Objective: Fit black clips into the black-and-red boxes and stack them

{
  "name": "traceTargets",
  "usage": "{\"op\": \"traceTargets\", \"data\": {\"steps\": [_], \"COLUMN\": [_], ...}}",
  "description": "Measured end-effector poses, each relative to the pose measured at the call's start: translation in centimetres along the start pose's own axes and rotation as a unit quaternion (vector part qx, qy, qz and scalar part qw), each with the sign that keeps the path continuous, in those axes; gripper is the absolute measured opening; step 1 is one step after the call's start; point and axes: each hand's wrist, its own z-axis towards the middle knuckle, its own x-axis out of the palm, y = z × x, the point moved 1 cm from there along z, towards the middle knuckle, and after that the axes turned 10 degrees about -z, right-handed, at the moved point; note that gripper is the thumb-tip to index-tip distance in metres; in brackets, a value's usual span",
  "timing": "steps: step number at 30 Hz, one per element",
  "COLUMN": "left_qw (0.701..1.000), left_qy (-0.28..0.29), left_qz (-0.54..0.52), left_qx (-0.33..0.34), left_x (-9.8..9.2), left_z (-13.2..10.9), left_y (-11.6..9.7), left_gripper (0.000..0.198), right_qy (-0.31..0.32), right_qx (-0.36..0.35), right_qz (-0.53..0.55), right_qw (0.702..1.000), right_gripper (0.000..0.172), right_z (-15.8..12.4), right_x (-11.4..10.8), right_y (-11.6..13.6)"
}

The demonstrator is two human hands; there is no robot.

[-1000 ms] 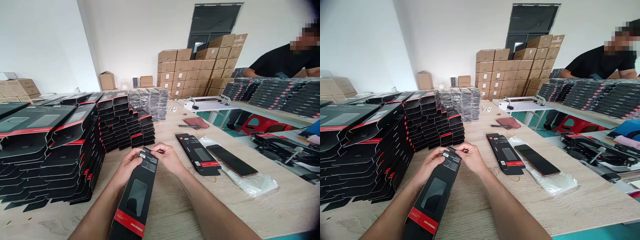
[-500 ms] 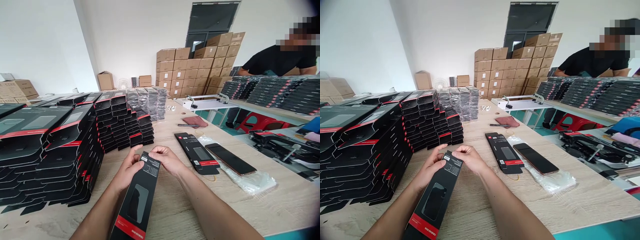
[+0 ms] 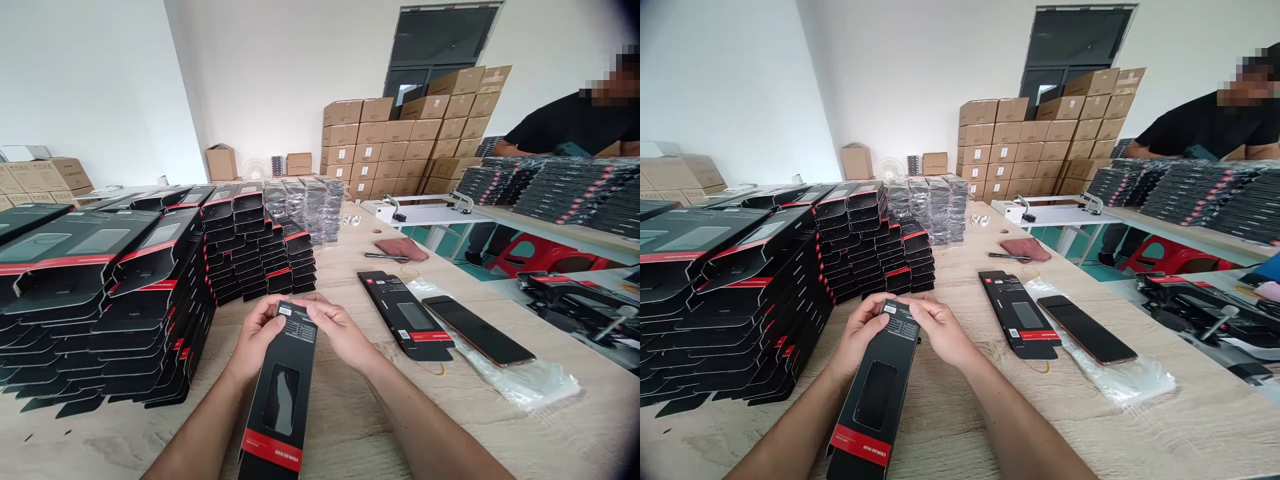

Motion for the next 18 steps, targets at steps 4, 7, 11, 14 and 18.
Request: {"op": "traceTargets", "data": {"steps": [4, 7, 11, 14, 18], "left_qw": [0.993, 0.972, 0.969, 0.980, 0.987], "left_qy": [-0.102, -0.203, -0.228, -0.186, -0.152], "left_qz": [0.023, 0.022, 0.027, 0.009, 0.044], "left_qx": [0.060, 0.113, 0.093, 0.063, 0.042], "left_x": [-0.3, -1.0, -1.5, -1.3, -0.9], "left_z": [0.7, 1.2, 1.3, 1.2, 1.1], "left_y": [0.1, -0.1, -0.5, -0.4, 0.2], "left_gripper": [0.031, 0.032, 0.041, 0.055, 0.063], "right_qy": [-0.020, 0.037, 0.091, 0.035, -0.196], "right_qx": [0.047, 0.077, 0.069, 0.082, 0.100], "right_qz": [0.039, 0.061, 0.044, 0.060, 0.104], "right_qw": [0.998, 0.994, 0.992, 0.994, 0.970], "right_gripper": [0.054, 0.060, 0.057, 0.050, 0.043], "right_z": [-0.2, -0.2, -0.3, -0.2, 1.8], "right_x": [0.3, -0.2, -1.3, -2.9, -8.1], "right_y": [0.0, -0.1, 0.3, 0.6, 1.1]}}
